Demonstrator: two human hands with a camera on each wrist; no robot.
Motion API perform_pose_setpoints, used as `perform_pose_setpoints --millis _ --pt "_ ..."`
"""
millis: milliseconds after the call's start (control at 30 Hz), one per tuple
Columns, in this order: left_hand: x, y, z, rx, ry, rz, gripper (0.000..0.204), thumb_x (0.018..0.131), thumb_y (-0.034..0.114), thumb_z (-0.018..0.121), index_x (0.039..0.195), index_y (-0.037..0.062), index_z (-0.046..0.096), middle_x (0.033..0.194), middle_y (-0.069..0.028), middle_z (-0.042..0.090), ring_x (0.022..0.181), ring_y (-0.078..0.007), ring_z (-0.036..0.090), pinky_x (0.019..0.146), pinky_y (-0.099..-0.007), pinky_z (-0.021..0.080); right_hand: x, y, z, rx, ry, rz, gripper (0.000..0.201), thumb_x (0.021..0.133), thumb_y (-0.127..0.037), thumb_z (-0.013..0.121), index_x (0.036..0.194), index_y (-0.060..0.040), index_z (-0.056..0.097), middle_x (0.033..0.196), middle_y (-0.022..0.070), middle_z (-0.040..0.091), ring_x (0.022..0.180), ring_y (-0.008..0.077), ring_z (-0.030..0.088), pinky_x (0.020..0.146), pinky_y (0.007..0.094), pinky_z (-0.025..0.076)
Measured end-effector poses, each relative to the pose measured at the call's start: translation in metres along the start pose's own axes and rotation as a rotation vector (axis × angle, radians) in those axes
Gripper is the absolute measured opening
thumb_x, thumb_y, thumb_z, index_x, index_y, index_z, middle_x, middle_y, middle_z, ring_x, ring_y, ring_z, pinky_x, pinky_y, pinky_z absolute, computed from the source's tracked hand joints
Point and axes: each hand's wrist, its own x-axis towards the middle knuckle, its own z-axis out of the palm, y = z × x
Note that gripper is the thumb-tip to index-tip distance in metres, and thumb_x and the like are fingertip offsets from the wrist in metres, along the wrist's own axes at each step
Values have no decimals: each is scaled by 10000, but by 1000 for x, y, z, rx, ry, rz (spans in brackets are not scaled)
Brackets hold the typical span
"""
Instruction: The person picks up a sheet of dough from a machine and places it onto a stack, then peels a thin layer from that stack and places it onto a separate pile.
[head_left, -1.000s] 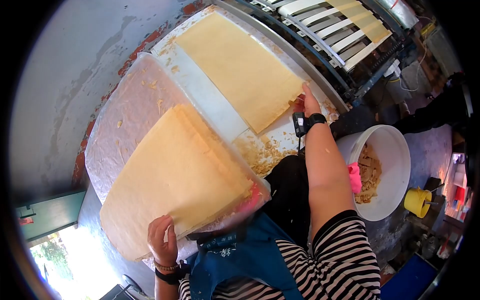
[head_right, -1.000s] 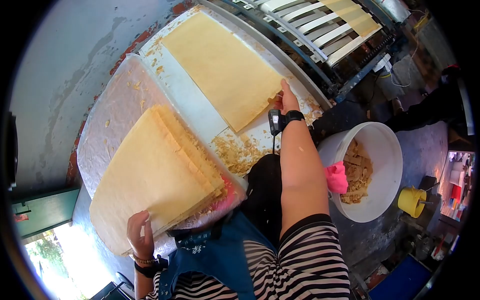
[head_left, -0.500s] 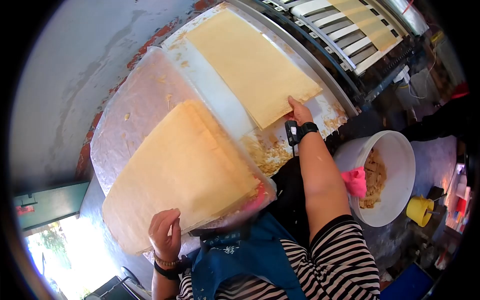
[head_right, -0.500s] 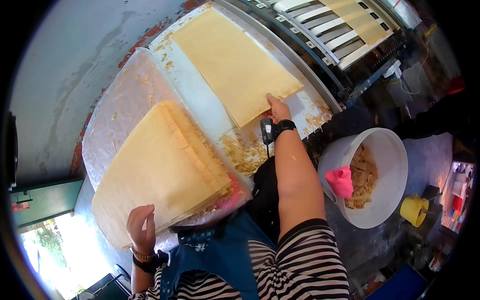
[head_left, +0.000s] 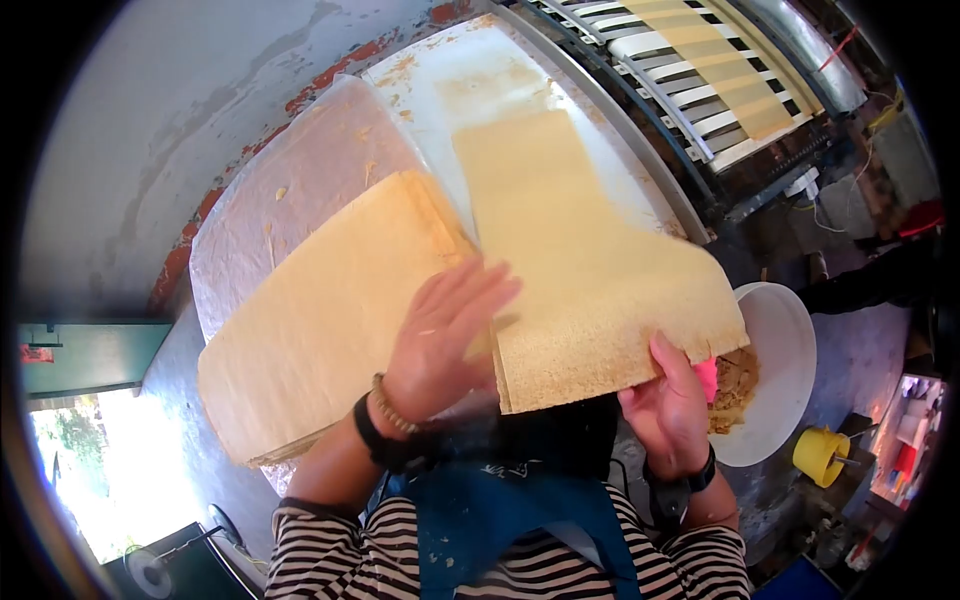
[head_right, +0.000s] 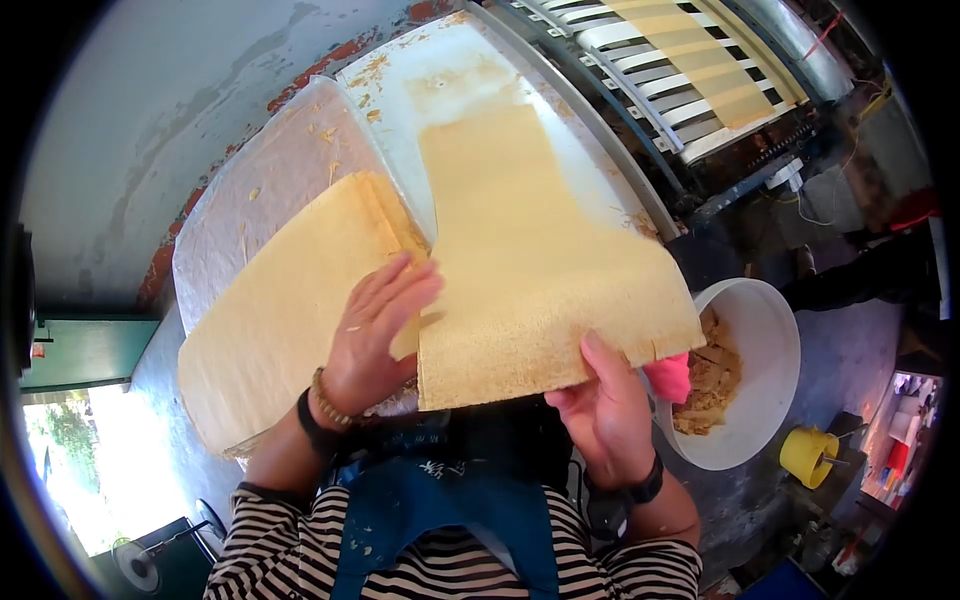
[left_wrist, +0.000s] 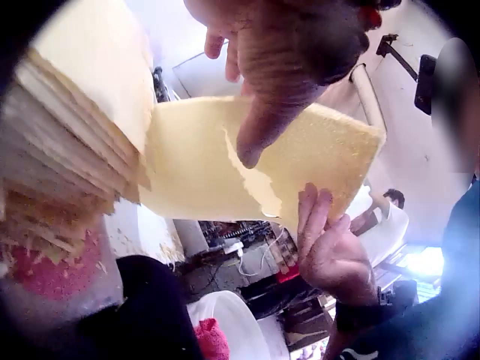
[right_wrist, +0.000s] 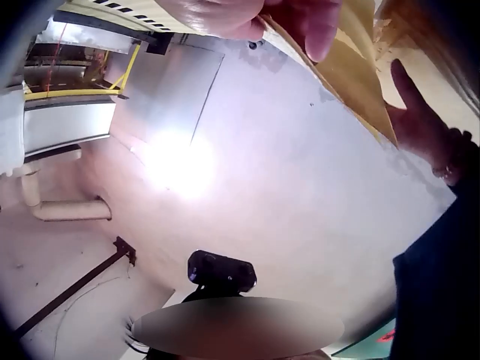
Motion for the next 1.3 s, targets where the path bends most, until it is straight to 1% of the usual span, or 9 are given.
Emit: perform_pose_setpoints --millis 133,267,333,567,700,800,1100,1200,1300 --pt "20 2 37 -335 -64 184 397 764 61 724 1147 5 640 1178 -145 655 1135 -307 606 960 -397 473 -18 -13 -19 -23 -17 -27 372 973 -227 530 1321 -112 462 1179 46 620 978 165 636 636 280 537" --pt "32 24 59 -1124 -123 -265 246 873 17 635 1115 -16 661 1091 -93 680 1016 -169 643 867 -306 518 -10 -8 -48 -23 -265 -136 439 984 -255 509 1385 -103 411 1304 89 563 1116 239 597 802 356 538" --pt "49 27 40 -896 76 -64 285 898 34 610 1180 -5 627 1069 -92 684 983 -174 654 866 -316 522 -7 1 -58 -164 -345 -259 471 986 -263 499 1408 -92 383 1342 119 534 1150 273 579 889 395 509" --pt "34 19 -128 -1234 782 -313 266 961 185 584 1165 19 626 1042 -58 686 971 -206 650 798 -312 526 40 26 -79 -384 -78 -273 600 949 -250 570 1460 -73 310 1383 120 459 1184 220 506 965 367 441" --pt "-48 -38 -204 -1577 926 -220 321 943 237 616 1217 76 574 1208 -64 623 1136 -213 572 1012 -409 444 86 45 -78 -605 37 -385 722 891 -279 666 1476 -80 291 1393 125 451 1164 197 505 960 339 430" --pt "-138 -71 -221 -1280 1317 -411 355 926 266 640 1222 82 573 1240 -61 612 1164 -228 558 1029 -423 431 146 51 -87 -751 89 -552 766 848 -269 722 1462 -66 312 1405 134 448 1181 213 497 977 342 417" --pt "-388 -163 -132 -1157 1938 -928 319 926 279 632 1167 73 601 1129 -61 648 1039 -228 617 859 -387 527 167 86 -5 -1451 -125 -899 525 842 -183 705 1319 -39 537 1332 160 547 1229 269 518 1025 342 394" --pt "-425 -153 -120 -1193 1839 -1023 301 930 276 625 1137 58 604 1096 -61 652 994 -241 629 814 -382 535 167 101 16 -1499 -403 -997 423 880 -162 662 1271 -24 579 1254 138 606 1164 230 565 979 312 422" --pt "-451 -158 -112 -1042 1898 -1079 295 939 262 610 1109 22 601 1021 -63 647 917 -228 634 747 -377 538 176 113 20 -1389 -410 -605 334 943 -171 585 1226 6 603 1154 100 655 1080 171 594 932 276 442"
